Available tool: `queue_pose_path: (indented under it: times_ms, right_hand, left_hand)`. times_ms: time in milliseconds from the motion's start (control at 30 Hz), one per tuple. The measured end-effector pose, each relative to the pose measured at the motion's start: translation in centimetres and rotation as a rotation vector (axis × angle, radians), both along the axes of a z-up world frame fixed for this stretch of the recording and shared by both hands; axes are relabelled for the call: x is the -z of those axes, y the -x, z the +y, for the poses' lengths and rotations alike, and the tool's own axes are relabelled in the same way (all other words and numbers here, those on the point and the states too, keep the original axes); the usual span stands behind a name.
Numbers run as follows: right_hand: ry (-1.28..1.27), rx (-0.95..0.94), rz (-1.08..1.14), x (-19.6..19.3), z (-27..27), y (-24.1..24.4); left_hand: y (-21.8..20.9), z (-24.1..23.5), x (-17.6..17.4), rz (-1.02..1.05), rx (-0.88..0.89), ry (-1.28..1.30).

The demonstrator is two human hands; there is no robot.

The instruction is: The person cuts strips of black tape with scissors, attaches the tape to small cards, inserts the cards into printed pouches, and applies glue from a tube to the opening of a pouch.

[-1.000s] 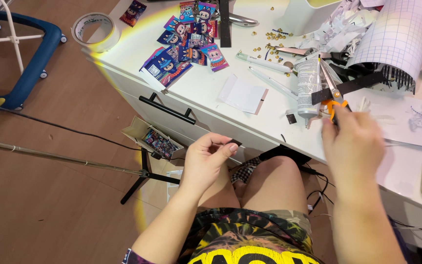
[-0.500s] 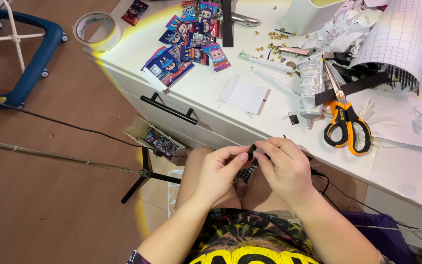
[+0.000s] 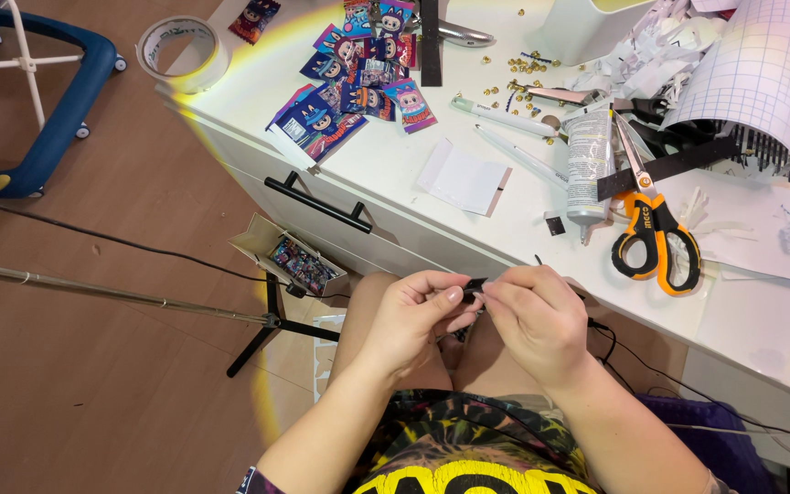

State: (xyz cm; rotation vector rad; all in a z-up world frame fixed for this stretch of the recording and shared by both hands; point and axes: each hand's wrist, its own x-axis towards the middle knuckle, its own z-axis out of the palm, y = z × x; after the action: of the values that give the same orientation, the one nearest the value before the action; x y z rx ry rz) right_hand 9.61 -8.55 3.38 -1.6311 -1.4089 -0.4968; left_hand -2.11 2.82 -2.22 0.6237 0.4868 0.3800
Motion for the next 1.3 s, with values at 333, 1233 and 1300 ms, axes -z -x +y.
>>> queue_pose_path:
  times_ms: [333,1233,1300]
  right_hand:
    - [-0.033,-0.125,-0.19,-0.3,0.5,-0.3]
    - [0.207,0.343,-0.518,4.3,-0.8,-6.1]
    - [0.227,0.346,-0.512,4.6,-0.7,-6.2]
  left_hand:
    - [-0.8,0.8,2.4,0.026,0.017,-0.009]
    - [-7.3,15.5,1.2,0.804,-0.674,-1.892]
    - [-7.3,15.4,1.1,0.812,-0.696,-1.892]
